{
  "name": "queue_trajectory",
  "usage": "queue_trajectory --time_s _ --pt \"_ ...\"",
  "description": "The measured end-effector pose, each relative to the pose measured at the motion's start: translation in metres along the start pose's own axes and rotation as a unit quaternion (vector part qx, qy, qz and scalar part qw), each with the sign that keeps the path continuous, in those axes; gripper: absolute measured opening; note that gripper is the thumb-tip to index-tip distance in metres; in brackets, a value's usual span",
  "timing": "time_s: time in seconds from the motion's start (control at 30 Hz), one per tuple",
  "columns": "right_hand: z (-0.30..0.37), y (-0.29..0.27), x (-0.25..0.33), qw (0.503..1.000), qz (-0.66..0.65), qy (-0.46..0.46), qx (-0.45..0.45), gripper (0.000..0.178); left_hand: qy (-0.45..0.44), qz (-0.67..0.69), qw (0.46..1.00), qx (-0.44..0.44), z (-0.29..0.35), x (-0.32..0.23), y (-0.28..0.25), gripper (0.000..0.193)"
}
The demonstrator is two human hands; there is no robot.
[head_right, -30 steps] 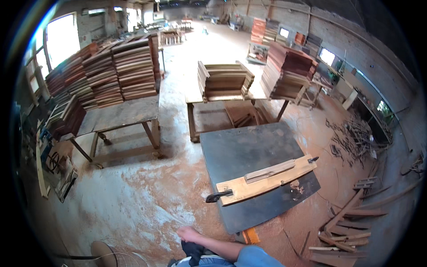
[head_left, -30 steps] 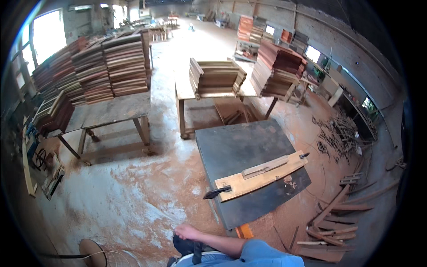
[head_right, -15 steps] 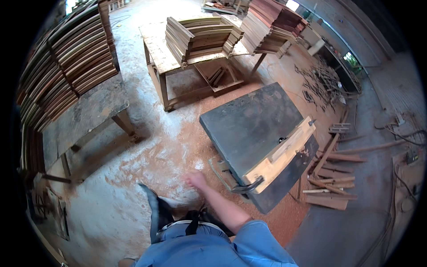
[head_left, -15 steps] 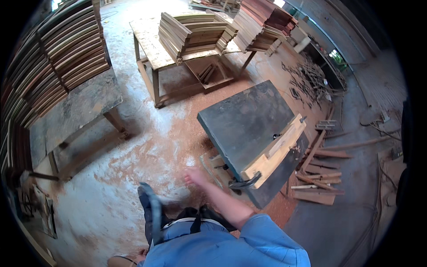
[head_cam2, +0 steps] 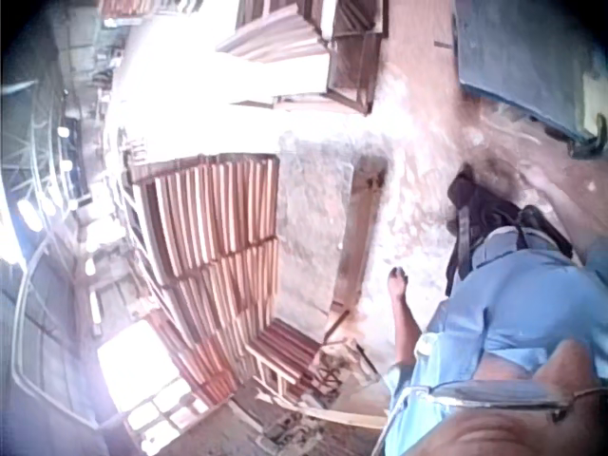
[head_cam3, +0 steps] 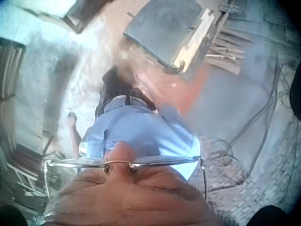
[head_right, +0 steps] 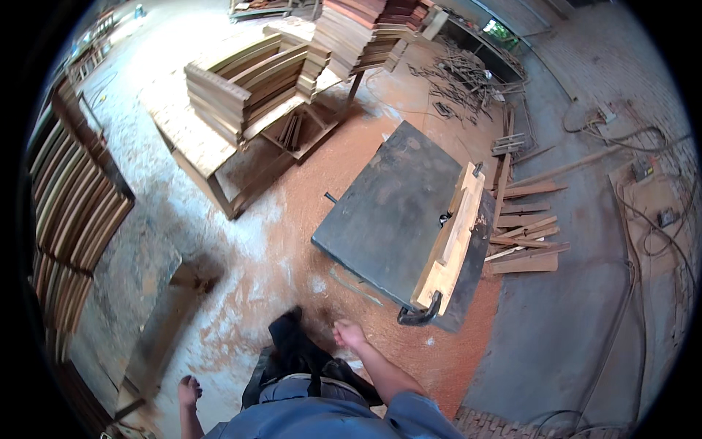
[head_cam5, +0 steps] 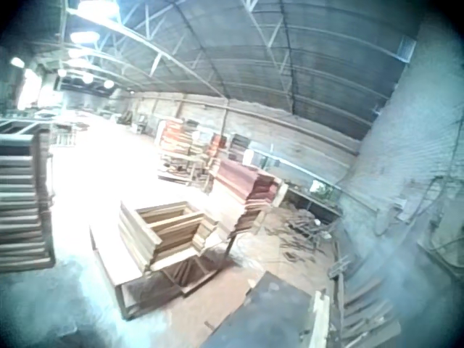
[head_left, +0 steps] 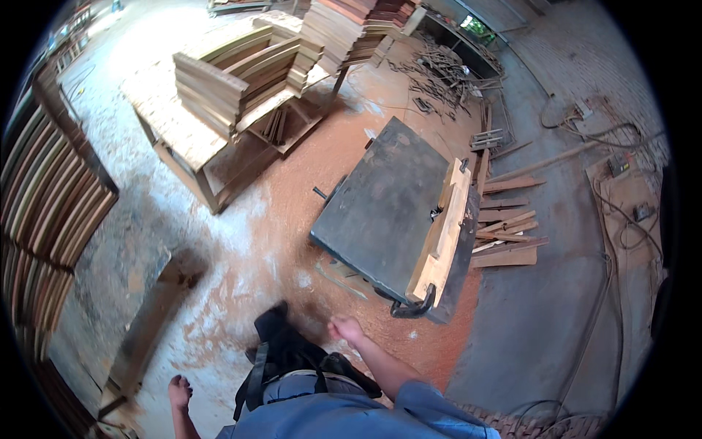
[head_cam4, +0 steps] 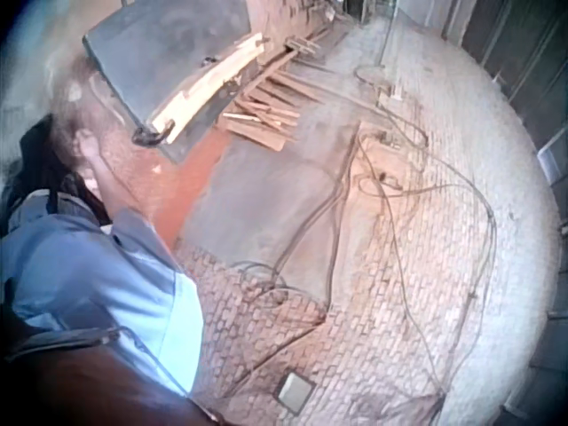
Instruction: The person walks through a workshop, picks up a nail gun, and uses it to fasten wooden slats into a frame structure. They then move to a table saw and cut a wooden piece, placing the finished frame on a stack.
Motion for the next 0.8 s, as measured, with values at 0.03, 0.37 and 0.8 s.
queue_trajectory --time_s 0.03,0.37,0.8 --pt "-0.007 -0.010 -0.016 1.000 -0.007 0.014 0.010 0.026 0.031 -0.021 0.999 0.018 -0.024 -0.038 0.016 0.042" --pt "0.020 -0.104 -0.118 0.927 -0.316 0.068 -0.192 0.029 0.069 -0.010 0.933 0.353 -0.067 -0.407 0.279 0.023" --pt "0.109 0.072 -0.261 0.747 -0.516 0.225 -0.354 0.044 0.150 -0.079 0.895 0.413 -0.144 -0.735 0.619 0.034"
Point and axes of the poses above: each hand's wrist, its own z-axis away from the middle knuckle, its own y-axis out of the palm, x = y × z, the point moved 3 cm from there along -z, towards the middle knuckle, and after that the axes turned 6 degrees about -z, right-handed, at the moved point
